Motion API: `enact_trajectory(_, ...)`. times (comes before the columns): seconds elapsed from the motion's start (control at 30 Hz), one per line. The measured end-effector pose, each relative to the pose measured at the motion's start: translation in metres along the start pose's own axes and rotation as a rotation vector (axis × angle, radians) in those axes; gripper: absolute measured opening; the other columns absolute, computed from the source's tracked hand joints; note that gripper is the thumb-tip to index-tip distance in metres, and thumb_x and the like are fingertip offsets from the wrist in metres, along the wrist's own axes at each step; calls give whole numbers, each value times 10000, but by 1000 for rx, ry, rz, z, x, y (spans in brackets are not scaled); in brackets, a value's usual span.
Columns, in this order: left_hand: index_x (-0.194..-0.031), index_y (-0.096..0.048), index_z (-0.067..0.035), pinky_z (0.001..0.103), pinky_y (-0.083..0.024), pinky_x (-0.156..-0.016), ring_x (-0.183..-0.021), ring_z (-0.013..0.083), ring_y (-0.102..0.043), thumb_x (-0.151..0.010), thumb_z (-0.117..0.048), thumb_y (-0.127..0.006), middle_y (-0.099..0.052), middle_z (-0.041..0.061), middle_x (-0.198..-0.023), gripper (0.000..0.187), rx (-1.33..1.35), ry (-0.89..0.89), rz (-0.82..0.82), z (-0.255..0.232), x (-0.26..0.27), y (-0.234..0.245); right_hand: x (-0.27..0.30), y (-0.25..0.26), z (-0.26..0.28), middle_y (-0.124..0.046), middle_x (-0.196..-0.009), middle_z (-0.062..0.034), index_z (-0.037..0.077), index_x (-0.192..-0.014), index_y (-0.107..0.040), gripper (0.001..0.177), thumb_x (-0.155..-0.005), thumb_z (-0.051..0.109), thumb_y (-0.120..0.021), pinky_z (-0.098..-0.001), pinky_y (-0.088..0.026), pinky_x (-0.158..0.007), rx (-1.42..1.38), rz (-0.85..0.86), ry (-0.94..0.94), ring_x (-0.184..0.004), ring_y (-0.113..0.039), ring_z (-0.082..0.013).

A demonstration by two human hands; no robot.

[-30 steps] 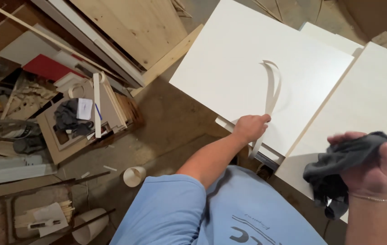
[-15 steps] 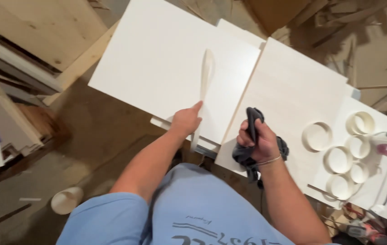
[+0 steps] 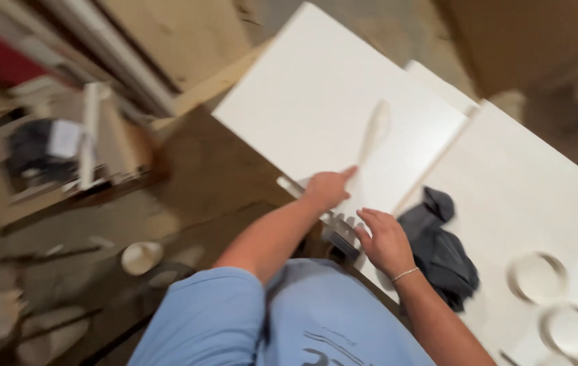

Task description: Applying edge banding to laminate boards by hand using a cloth to press the adhesive

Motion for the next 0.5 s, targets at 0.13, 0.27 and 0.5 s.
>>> enact_trajectory(0.13,-1632,-295,-270,554,-536,-1051,-1259,389,-669,-1007,-350,-618,-723,207,-1280,708,44,42,-53,3,22,1,-32,-34,17,-679,-1303,-183,71,-1381,-613,538,-902,290,-723,-456,-517,-1027,-214,52,188,-1190,-650,-359)
enact_trajectory(0.27,-1419,-517,-258,501,-582,-870,-1053,339,-738,-1012,-329,-496,-778,113,-1122,414,-28,-14,-326,6,37,-22,-46,-38,26,-668,-1252,-193,52,-1328,-590,474,-938,322,-578,-489,-504,-990,-45,45,229,-1118,-638,-400)
enact_trajectory(0.5,-1413,-582,-227,482,-543,-915,-1175,329,-667,-964,-421,-574,-731,74,-1278,489,80,-19,-368,41,57,-21,-32,-49,16,-665,-1415,13,167,-1346,-652,598,-821,448,-608,-427,-564,-892,388,-150,280,-1217,-669,-244)
Point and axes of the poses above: each hand's wrist, its own x-axis away from the middle knuckle, its own y-axis out of the back of the hand, z = x × y, the point moved 3 cm from there along -x, towards the middle knuckle
